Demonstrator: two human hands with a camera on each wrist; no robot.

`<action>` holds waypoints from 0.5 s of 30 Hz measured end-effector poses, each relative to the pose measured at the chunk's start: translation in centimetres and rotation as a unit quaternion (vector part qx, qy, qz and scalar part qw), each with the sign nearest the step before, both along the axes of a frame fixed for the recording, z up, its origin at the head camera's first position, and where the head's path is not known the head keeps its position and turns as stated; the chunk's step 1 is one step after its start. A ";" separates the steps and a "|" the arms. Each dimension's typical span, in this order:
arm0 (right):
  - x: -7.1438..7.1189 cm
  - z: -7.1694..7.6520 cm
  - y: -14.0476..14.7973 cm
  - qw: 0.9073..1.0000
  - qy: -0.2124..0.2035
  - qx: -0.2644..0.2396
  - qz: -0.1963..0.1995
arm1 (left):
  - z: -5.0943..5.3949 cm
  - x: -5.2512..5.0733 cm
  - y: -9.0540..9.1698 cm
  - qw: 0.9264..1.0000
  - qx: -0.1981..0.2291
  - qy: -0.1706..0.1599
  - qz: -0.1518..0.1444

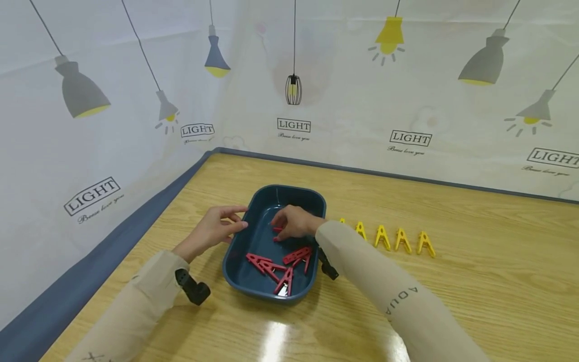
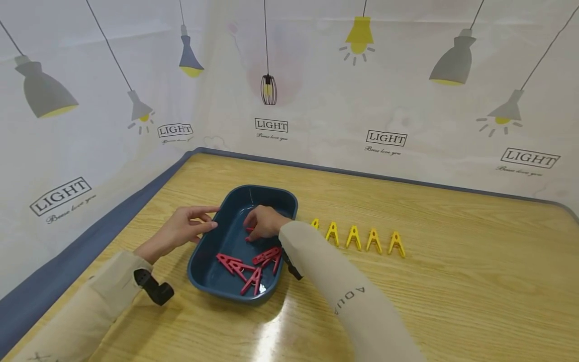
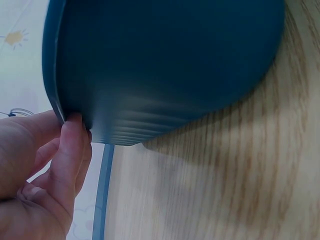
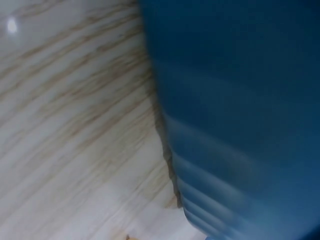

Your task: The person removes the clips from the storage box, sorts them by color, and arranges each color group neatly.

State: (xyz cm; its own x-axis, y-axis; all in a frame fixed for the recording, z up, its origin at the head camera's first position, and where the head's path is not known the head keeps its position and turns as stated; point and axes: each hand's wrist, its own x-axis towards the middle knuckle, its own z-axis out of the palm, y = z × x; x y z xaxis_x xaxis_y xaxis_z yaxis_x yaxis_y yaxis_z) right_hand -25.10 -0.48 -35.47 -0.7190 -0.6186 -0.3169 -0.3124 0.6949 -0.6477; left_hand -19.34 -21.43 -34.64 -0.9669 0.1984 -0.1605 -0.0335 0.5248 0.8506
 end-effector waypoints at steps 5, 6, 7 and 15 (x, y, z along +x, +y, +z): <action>0.2 0.1 -0.2 1.000 0.006 0.010 0.010 | 0.1 0.1 0.0 1.000 -0.002 -0.001 0.002; 0.3 0.1 -0.2 1.000 0.008 0.011 0.013 | 0.1 0.1 0.0 1.000 -0.002 -0.002 0.002; 0.3 0.1 -0.2 1.000 0.010 0.011 0.017 | 0.1 0.1 0.1 1.000 -0.002 -0.002 0.002; 0.4 0.6 0.0 0.998 0.027 -0.013 0.055 | 0.0 0.0 0.1 1.000 0.000 -0.002 0.003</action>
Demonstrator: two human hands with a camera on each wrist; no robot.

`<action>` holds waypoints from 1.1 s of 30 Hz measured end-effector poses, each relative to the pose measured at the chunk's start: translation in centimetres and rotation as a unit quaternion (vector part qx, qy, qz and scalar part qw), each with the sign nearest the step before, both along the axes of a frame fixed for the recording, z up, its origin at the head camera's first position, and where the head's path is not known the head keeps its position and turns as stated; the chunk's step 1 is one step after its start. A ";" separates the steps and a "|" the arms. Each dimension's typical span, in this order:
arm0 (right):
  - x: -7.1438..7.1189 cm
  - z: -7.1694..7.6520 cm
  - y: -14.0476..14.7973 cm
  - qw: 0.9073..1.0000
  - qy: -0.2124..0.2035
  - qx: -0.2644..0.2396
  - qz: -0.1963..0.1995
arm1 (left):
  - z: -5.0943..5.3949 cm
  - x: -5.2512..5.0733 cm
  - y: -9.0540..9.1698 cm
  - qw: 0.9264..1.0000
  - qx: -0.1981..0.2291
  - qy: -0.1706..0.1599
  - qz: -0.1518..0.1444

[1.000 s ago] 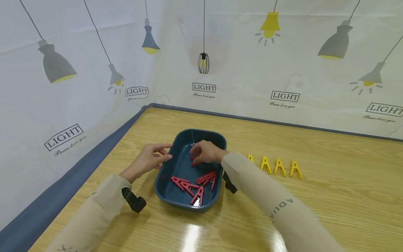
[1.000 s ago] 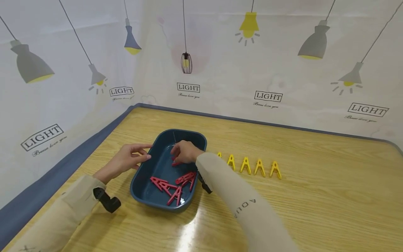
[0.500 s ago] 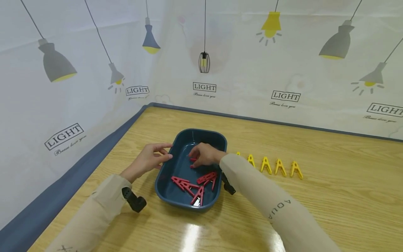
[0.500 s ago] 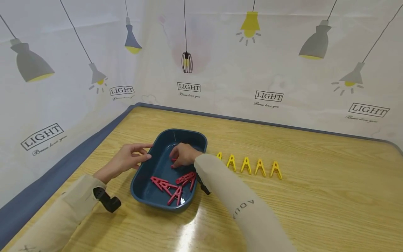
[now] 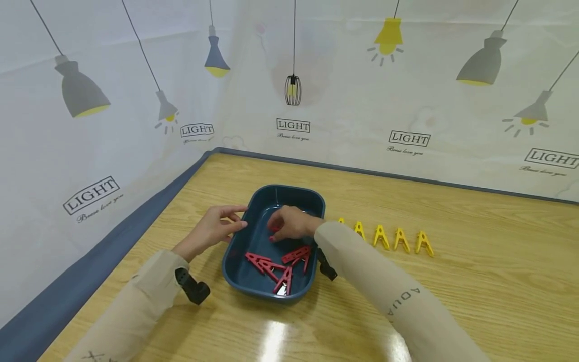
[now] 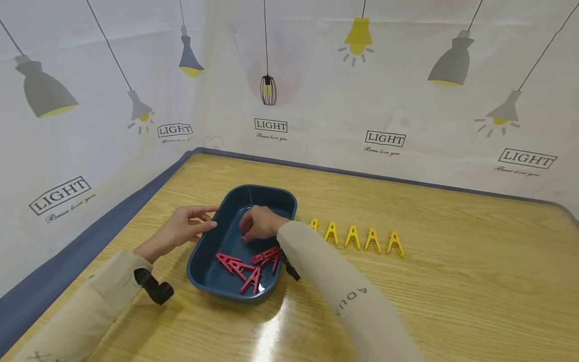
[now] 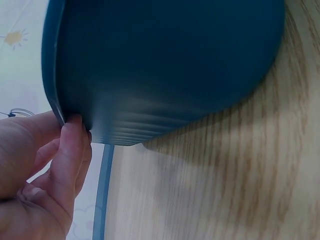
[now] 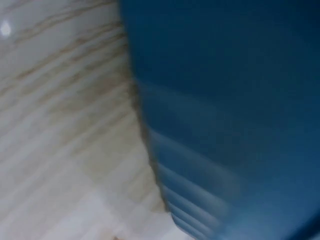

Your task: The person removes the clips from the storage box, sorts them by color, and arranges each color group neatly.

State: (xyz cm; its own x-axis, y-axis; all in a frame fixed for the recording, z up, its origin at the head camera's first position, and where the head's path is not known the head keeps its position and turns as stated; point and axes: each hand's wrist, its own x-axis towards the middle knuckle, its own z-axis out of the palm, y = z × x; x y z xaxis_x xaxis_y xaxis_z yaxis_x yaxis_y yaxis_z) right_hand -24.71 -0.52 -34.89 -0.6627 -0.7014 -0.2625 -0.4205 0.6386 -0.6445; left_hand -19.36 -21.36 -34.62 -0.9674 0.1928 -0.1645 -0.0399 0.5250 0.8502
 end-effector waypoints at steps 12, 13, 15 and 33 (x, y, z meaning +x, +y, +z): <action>0.0 2.7 1.8 0.997 0.021 -0.062 0.040 | 0.0 0.0 0.0 1.000 0.002 0.001 -0.003; -0.1 2.9 2.0 0.997 0.026 -0.063 0.044 | 0.0 0.0 0.0 1.000 0.002 0.001 -0.004; -0.1 3.1 2.4 0.996 0.038 -0.064 0.049 | 0.0 -0.1 0.0 1.000 0.003 0.002 -0.006; 1.1 4.6 8.9 0.982 0.136 -0.118 0.048 | -0.3 0.1 0.0 1.000 -0.001 0.013 -0.016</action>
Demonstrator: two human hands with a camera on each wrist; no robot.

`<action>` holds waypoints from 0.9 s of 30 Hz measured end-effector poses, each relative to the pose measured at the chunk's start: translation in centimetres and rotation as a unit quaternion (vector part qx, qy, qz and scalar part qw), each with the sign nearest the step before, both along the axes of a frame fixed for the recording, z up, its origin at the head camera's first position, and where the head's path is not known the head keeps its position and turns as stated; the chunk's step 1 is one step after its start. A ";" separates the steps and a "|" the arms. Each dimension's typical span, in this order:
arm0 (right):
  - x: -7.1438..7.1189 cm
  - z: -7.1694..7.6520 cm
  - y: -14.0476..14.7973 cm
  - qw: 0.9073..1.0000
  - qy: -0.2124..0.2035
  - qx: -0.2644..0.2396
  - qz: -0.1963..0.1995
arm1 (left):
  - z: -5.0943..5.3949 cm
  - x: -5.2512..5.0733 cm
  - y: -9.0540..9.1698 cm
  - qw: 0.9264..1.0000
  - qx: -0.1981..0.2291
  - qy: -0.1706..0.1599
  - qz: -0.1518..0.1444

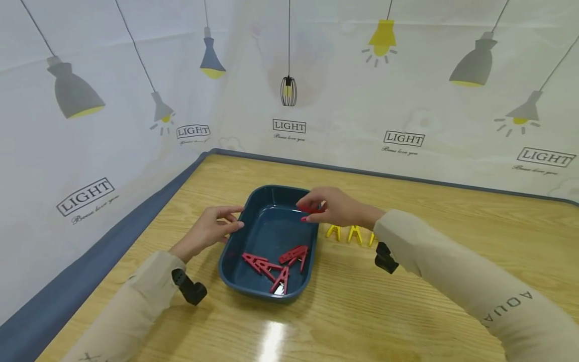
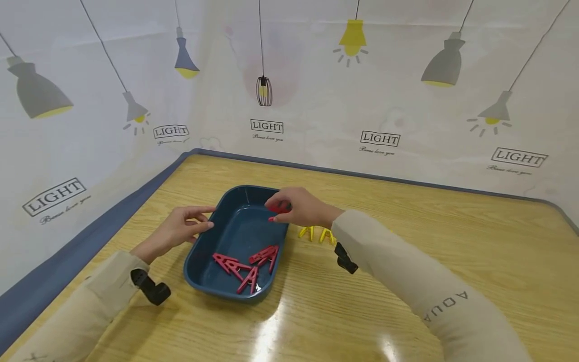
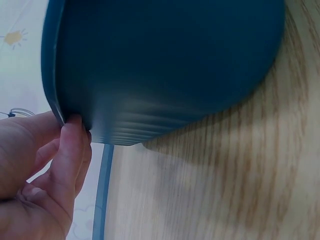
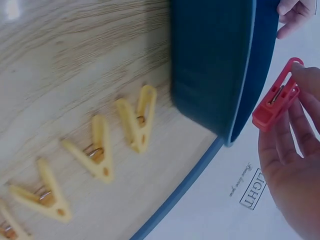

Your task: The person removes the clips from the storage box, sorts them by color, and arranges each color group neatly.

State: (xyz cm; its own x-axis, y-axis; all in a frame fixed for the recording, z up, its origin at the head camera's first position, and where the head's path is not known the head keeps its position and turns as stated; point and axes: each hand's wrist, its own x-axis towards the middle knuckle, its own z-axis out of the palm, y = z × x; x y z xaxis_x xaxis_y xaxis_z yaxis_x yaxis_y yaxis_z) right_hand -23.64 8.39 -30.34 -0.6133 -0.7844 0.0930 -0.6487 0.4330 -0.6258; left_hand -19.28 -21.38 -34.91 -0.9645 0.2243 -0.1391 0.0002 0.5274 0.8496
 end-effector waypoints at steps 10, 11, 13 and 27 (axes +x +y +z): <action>0.8 -0.9 4.0 0.999 -0.017 -0.022 -0.047 | 0.1 0.0 -0.1 1.000 -0.004 -0.004 0.008; 0.9 -1.0 4.3 0.998 -0.020 -0.021 -0.052 | 0.1 0.0 -0.1 1.000 -0.004 -0.004 0.008; 1.0 -1.4 4.8 0.998 -0.028 -0.017 -0.060 | 0.1 0.0 -0.1 1.000 -0.005 -0.004 0.008; 2.8 -5.6 4.9 0.999 -0.029 0.025 -0.005 | 0.2 0.1 0.1 1.000 -0.009 -0.004 0.010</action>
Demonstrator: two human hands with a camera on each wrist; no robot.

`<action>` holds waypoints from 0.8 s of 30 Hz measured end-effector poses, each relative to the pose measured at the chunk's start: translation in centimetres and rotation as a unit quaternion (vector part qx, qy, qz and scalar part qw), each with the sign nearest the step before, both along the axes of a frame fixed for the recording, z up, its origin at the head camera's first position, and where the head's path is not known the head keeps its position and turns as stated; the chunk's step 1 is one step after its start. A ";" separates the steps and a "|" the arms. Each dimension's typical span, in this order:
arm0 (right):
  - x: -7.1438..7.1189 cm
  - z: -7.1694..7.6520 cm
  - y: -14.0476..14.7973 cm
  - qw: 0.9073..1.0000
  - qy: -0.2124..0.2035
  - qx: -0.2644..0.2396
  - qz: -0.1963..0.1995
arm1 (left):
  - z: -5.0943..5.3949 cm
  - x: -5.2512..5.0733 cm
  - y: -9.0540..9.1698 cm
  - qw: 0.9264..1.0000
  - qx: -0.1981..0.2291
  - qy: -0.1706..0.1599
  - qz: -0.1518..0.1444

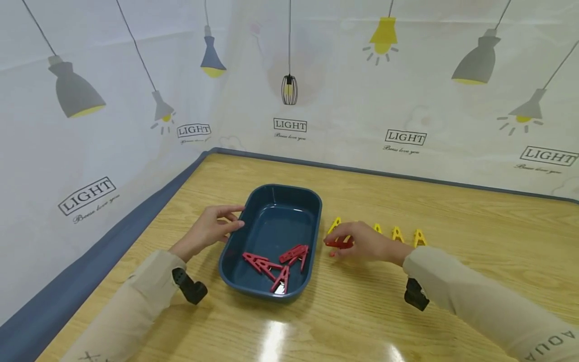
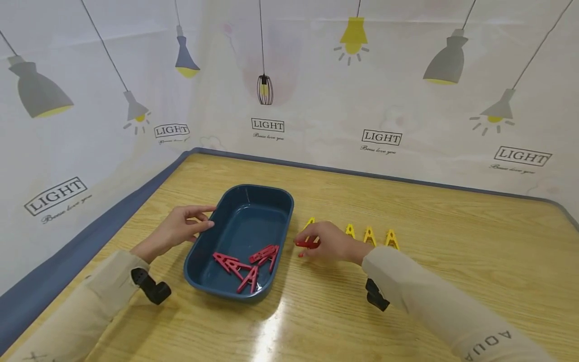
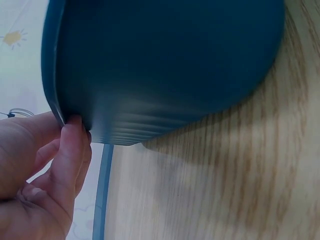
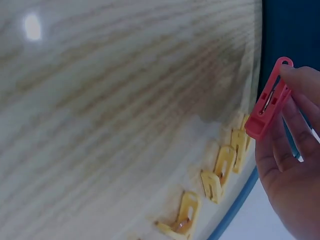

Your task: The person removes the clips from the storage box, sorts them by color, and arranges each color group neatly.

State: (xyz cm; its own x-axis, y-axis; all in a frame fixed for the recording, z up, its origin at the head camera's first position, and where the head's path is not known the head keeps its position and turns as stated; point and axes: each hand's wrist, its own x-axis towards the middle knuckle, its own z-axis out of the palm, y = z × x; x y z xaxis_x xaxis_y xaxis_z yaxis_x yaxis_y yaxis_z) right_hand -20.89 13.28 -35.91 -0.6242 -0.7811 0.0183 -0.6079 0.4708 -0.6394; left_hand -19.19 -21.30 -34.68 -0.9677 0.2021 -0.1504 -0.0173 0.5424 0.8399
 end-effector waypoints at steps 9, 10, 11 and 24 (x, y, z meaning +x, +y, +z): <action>0.8 -1.6 -0.9 0.999 -0.020 -0.012 0.022 | 0.1 0.0 0.1 1.000 0.002 -0.003 0.001; 0.8 -1.7 -1.0 0.999 -0.024 -0.013 0.023 | 0.1 0.0 0.1 1.000 0.001 -0.003 0.002; 0.9 -1.8 -1.0 0.999 -0.026 -0.014 0.024 | 0.1 0.0 0.0 1.000 0.001 -0.001 0.000; 1.5 -1.4 -0.5 0.999 -0.038 -0.011 -0.031 | 0.1 -0.1 0.1 1.000 0.000 -0.001 0.003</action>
State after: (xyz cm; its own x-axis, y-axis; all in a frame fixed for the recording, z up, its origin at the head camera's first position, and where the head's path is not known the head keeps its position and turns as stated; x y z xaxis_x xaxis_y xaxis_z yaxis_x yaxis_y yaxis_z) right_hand -19.42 12.75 -37.33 -0.6722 -0.7402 -0.0146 -0.5273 0.4925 -0.6924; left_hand -19.29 -21.24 -34.59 -0.9685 0.1963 -0.1532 -0.0230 0.5422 0.8399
